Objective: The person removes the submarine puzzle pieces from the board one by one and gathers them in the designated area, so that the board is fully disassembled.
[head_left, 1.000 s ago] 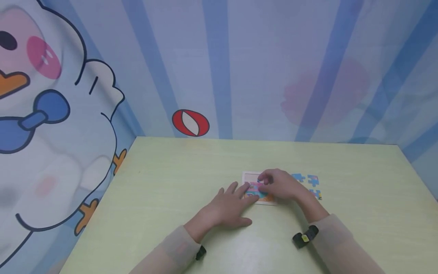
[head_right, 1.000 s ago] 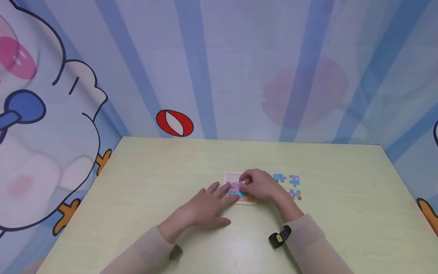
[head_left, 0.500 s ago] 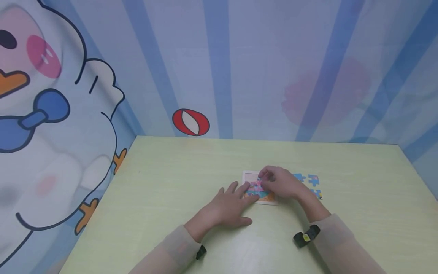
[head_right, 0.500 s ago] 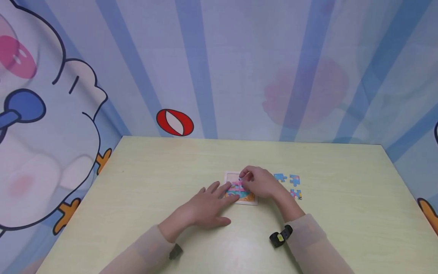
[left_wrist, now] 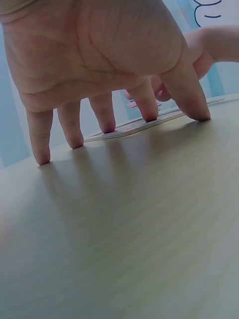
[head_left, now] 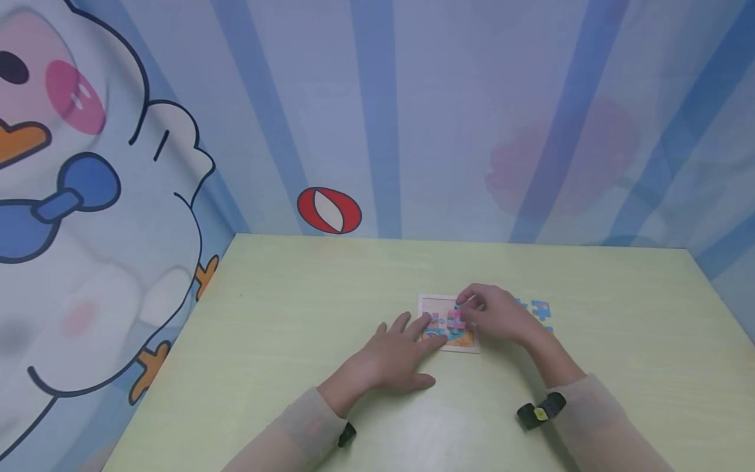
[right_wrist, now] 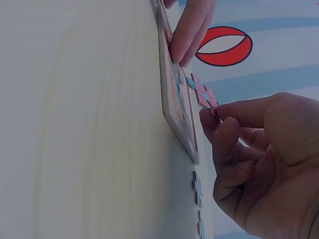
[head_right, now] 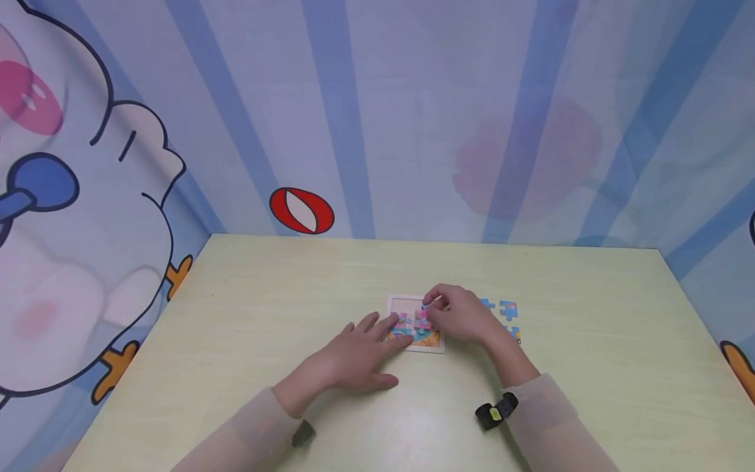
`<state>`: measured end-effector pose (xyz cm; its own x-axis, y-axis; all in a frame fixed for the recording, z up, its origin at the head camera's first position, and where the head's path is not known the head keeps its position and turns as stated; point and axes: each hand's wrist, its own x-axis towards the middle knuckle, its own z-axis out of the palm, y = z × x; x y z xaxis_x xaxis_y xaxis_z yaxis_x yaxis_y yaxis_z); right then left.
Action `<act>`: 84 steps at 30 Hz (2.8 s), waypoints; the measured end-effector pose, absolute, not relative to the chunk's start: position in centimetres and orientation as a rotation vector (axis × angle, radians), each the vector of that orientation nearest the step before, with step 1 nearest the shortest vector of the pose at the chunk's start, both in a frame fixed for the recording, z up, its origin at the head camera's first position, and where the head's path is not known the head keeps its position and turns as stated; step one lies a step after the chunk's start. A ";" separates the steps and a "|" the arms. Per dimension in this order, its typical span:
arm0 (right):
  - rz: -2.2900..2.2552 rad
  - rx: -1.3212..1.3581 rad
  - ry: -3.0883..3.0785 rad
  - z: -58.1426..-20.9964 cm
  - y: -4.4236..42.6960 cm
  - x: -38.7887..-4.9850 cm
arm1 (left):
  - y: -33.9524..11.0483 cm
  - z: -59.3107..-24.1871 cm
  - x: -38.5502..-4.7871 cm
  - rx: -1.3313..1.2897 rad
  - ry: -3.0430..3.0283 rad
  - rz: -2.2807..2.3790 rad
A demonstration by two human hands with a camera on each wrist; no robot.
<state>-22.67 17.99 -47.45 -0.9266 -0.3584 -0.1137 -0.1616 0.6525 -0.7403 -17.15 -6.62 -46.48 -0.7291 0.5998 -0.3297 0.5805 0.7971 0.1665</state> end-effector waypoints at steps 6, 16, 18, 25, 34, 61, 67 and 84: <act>-1.105 -0.416 2.657 -47.7 20.1 -22.2 | -6.5 -46.6 -17.2 0.888 2.620 0.078; -1.090 -0.353 2.681 -47.5 23.3 -21.3 | -6.6 -46.5 -17.2 0.885 2.621 0.085; -1.093 -0.342 2.686 -47.5 23.8 -21.2 | -6.6 -46.5 -17.2 0.884 2.621 0.089; -1.067 -0.322 2.726 -47.6 25.3 -20.8 | -6.5 -46.5 -17.2 0.883 2.616 0.090; -1.022 -0.299 2.746 -47.7 26.3 -20.4 | -6.5 -46.6 -17.2 0.882 2.618 0.087; -1.120 -0.233 2.737 -47.6 26.0 -20.6 | -6.8 -46.8 -17.1 0.881 2.647 0.126; -1.150 -0.305 2.735 -47.4 24.6 -20.8 | -7.3 -47.1 -17.0 0.856 2.666 0.124; -1.134 -0.474 2.644 -47.9 17.5 -22.0 | -8.0 -46.9 -17.0 0.862 2.662 0.128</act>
<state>-21.96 17.52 -47.95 -0.9225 -0.3780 -0.0786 -0.2037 0.6493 -0.7327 -16.99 -7.95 -46.93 -0.7585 0.5833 -0.2905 0.5528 0.8120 0.1870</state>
